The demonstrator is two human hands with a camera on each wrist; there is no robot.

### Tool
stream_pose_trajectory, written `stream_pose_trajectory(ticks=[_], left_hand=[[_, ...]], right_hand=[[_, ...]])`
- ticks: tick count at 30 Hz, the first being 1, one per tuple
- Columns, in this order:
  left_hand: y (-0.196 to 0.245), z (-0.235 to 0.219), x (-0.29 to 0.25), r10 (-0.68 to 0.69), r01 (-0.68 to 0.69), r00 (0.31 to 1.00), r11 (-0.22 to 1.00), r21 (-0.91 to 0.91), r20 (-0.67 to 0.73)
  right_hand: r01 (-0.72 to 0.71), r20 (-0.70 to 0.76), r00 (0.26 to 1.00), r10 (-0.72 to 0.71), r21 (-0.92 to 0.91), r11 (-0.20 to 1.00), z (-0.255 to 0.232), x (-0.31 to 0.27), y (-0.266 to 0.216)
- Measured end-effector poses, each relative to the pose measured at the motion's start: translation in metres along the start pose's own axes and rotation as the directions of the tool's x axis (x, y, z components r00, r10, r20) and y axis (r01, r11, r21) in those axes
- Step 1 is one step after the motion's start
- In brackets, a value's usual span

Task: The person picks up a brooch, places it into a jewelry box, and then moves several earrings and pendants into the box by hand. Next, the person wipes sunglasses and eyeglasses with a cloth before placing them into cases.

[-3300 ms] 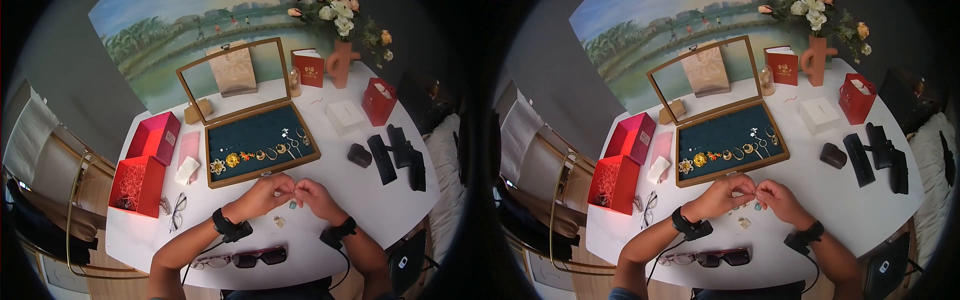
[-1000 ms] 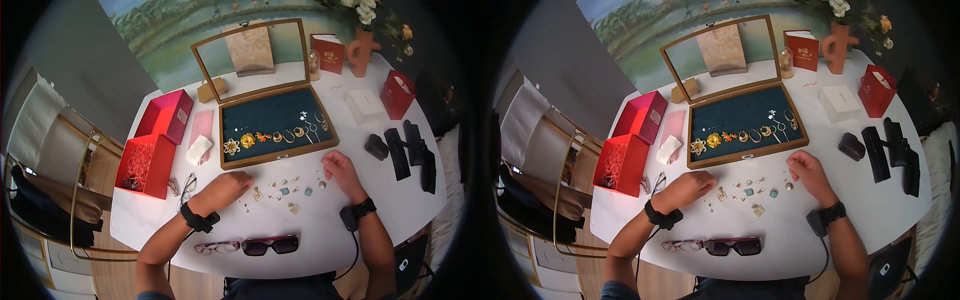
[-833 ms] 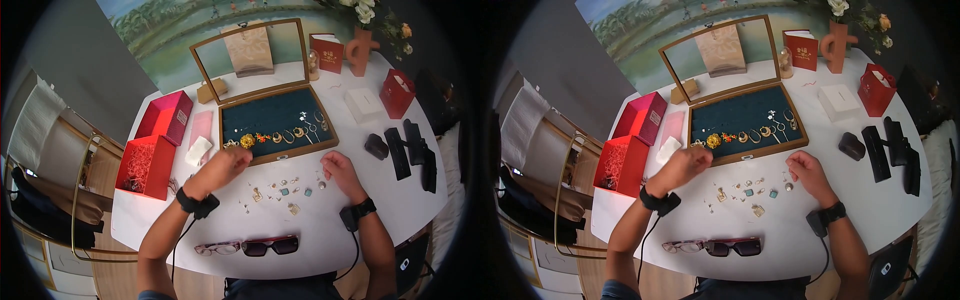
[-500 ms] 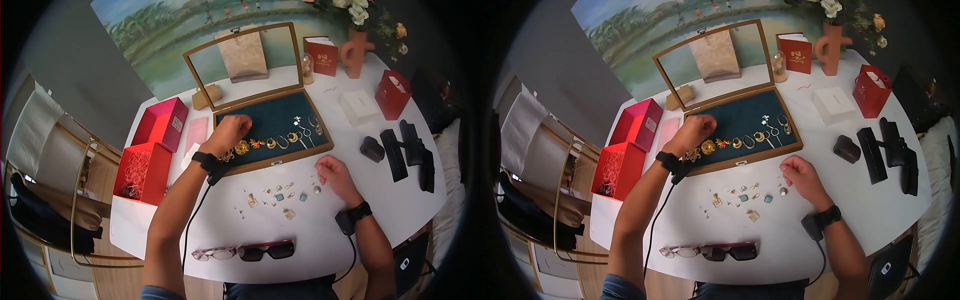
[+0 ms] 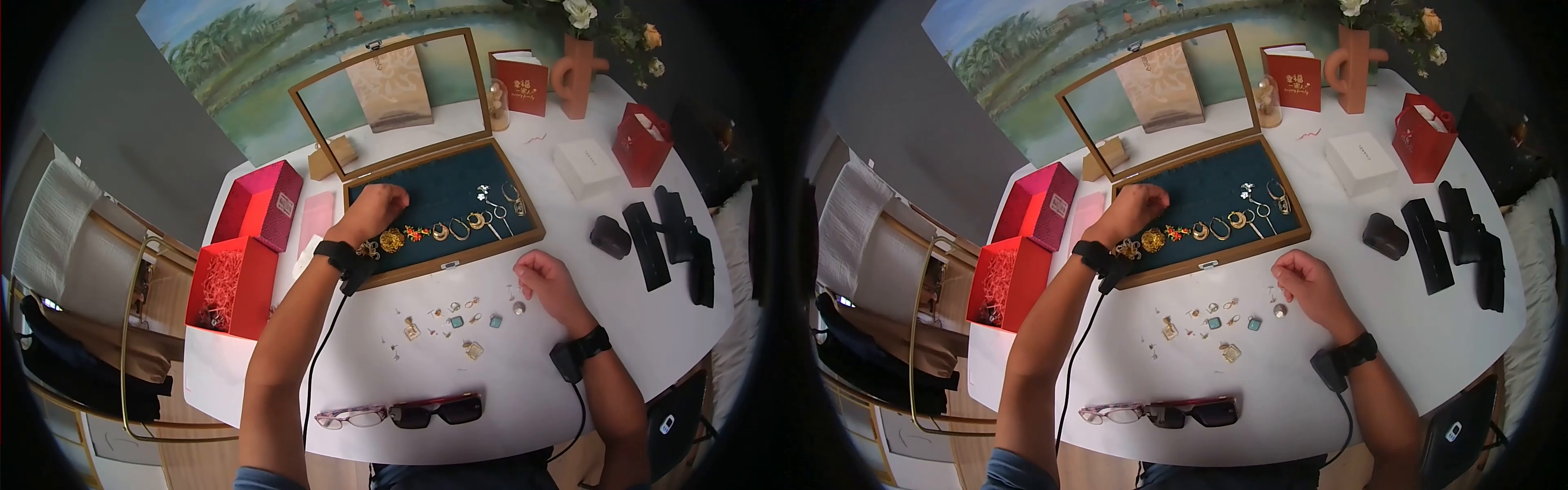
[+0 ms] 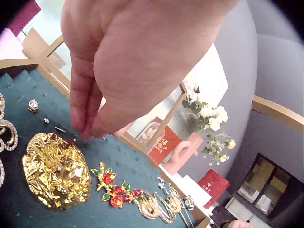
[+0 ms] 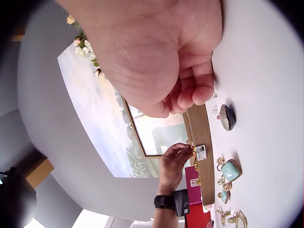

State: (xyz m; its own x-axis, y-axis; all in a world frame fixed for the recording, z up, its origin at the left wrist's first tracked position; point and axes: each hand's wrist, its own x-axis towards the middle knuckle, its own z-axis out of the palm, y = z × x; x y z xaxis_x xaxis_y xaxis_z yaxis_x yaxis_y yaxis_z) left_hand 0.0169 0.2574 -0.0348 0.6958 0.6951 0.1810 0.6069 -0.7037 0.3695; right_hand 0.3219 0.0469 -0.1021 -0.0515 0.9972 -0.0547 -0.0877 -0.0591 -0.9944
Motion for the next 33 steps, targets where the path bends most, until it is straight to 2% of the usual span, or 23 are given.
stream_pose_trajectory(ticks=[4, 8, 10, 14, 22, 23, 25, 32, 33], left_hand=[[-0.001, 0.003, 0.001, -0.057, 0.058, 0.998, 0.997, -0.047, 0.011], [0.0, 0.005, 0.001, -0.061, 0.061, 0.998, 0.998, -0.006, 0.012], [0.001, 0.006, 0.001, 0.026, -0.025, 1.0, 0.995, 0.1, -0.005], [0.003, 0.007, 0.0, 0.02, -0.02, 1.0, 0.989, 0.144, 0.003], [0.011, 0.007, -0.001, 0.113, -0.129, 0.991, 0.939, 0.317, 0.07], [0.016, 0.005, -0.001, 0.113, -0.129, 0.991, 0.939, 0.317, 0.07], [0.026, 0.004, -0.001, 0.025, -0.05, 0.997, 0.941, 0.334, 0.079], [0.015, 0.005, 0.001, 0.118, -0.127, 0.992, 0.944, 0.304, 0.049], [0.015, 0.004, 0.001, 0.105, -0.107, 0.994, 0.967, 0.233, 0.02]], right_hand=[[0.004, 0.014, 1.0, -0.005, 0.024, 1.0, 0.0, 0.0, 0.0], [-0.002, 0.015, 1.0, 0.002, 0.023, 1.0, 0.0, 0.0, 0.0], [-0.001, 0.017, 1.0, 0.001, 0.026, 1.0, -0.001, 0.0, 0.001], [-0.002, 0.027, 1.0, 0.001, 0.022, 1.0, -0.001, 0.0, 0.002], [0.008, 0.027, 1.0, -0.008, 0.013, 1.0, -0.001, 0.0, 0.001], [0.011, 0.026, 1.0, -0.011, 0.008, 1.0, 0.0, 0.0, 0.002], [0.013, 0.025, 1.0, -0.014, 0.008, 1.0, 0.0, 0.0, 0.002], [0.017, 0.024, 1.0, -0.017, 0.004, 1.0, 0.0, 0.0, 0.0], [0.016, 0.024, 1.0, -0.017, 0.003, 1.0, 0.0, 0.0, 0.0]])
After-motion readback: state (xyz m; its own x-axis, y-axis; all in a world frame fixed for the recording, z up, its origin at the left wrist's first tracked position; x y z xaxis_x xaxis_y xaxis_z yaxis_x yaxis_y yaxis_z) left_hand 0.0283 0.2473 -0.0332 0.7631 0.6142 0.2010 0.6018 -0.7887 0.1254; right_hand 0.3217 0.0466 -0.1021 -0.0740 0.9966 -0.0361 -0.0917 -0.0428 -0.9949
